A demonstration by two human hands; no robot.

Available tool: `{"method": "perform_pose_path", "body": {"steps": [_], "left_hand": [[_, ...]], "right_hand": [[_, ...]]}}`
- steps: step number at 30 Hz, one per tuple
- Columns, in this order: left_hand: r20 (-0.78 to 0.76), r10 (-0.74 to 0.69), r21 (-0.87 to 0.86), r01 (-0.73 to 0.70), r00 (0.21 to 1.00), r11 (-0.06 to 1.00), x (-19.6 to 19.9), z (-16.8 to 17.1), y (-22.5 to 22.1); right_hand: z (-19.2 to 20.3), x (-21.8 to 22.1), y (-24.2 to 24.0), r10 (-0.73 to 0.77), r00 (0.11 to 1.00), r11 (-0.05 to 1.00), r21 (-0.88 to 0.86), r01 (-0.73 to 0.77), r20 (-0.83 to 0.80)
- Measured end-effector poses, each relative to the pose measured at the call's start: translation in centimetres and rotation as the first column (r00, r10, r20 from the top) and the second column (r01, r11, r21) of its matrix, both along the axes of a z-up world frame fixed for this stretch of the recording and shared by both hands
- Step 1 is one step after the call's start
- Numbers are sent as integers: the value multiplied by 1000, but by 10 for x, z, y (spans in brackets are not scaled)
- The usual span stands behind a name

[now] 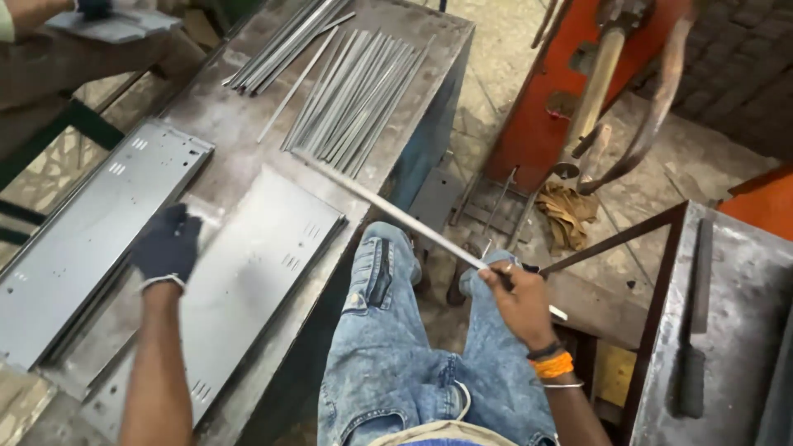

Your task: The recorder is using a spot welding machine to attach metal strips to a metal panel at a workstation.

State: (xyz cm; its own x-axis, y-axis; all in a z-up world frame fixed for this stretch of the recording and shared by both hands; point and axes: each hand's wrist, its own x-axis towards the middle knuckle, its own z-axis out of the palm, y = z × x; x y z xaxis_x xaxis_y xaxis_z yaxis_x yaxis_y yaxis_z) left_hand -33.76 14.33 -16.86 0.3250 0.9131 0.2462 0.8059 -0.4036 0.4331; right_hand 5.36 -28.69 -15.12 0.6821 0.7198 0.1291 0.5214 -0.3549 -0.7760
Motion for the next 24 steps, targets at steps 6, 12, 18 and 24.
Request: {"method": "perform_pose_path", "body": {"steps": [6,12,18,24], "left_hand": [[839,49,-490,715,542,498,170,-76,-75],[923,192,-383,849,334,363,296,-67,-221],[870,248,-470,868,426,159,341,-5,-307],[868,149,-475,879,474,-25,371,-22,-336]], "right_hand": [[5,-14,-10,-56,996,983,-169,66,63],[-14,18,-63,-61,993,990,-118,73,105],[9,19,-72,-161,987,967,-196,161,14],[-24,48,-120,-225,955,959,-130,252,193]]}}
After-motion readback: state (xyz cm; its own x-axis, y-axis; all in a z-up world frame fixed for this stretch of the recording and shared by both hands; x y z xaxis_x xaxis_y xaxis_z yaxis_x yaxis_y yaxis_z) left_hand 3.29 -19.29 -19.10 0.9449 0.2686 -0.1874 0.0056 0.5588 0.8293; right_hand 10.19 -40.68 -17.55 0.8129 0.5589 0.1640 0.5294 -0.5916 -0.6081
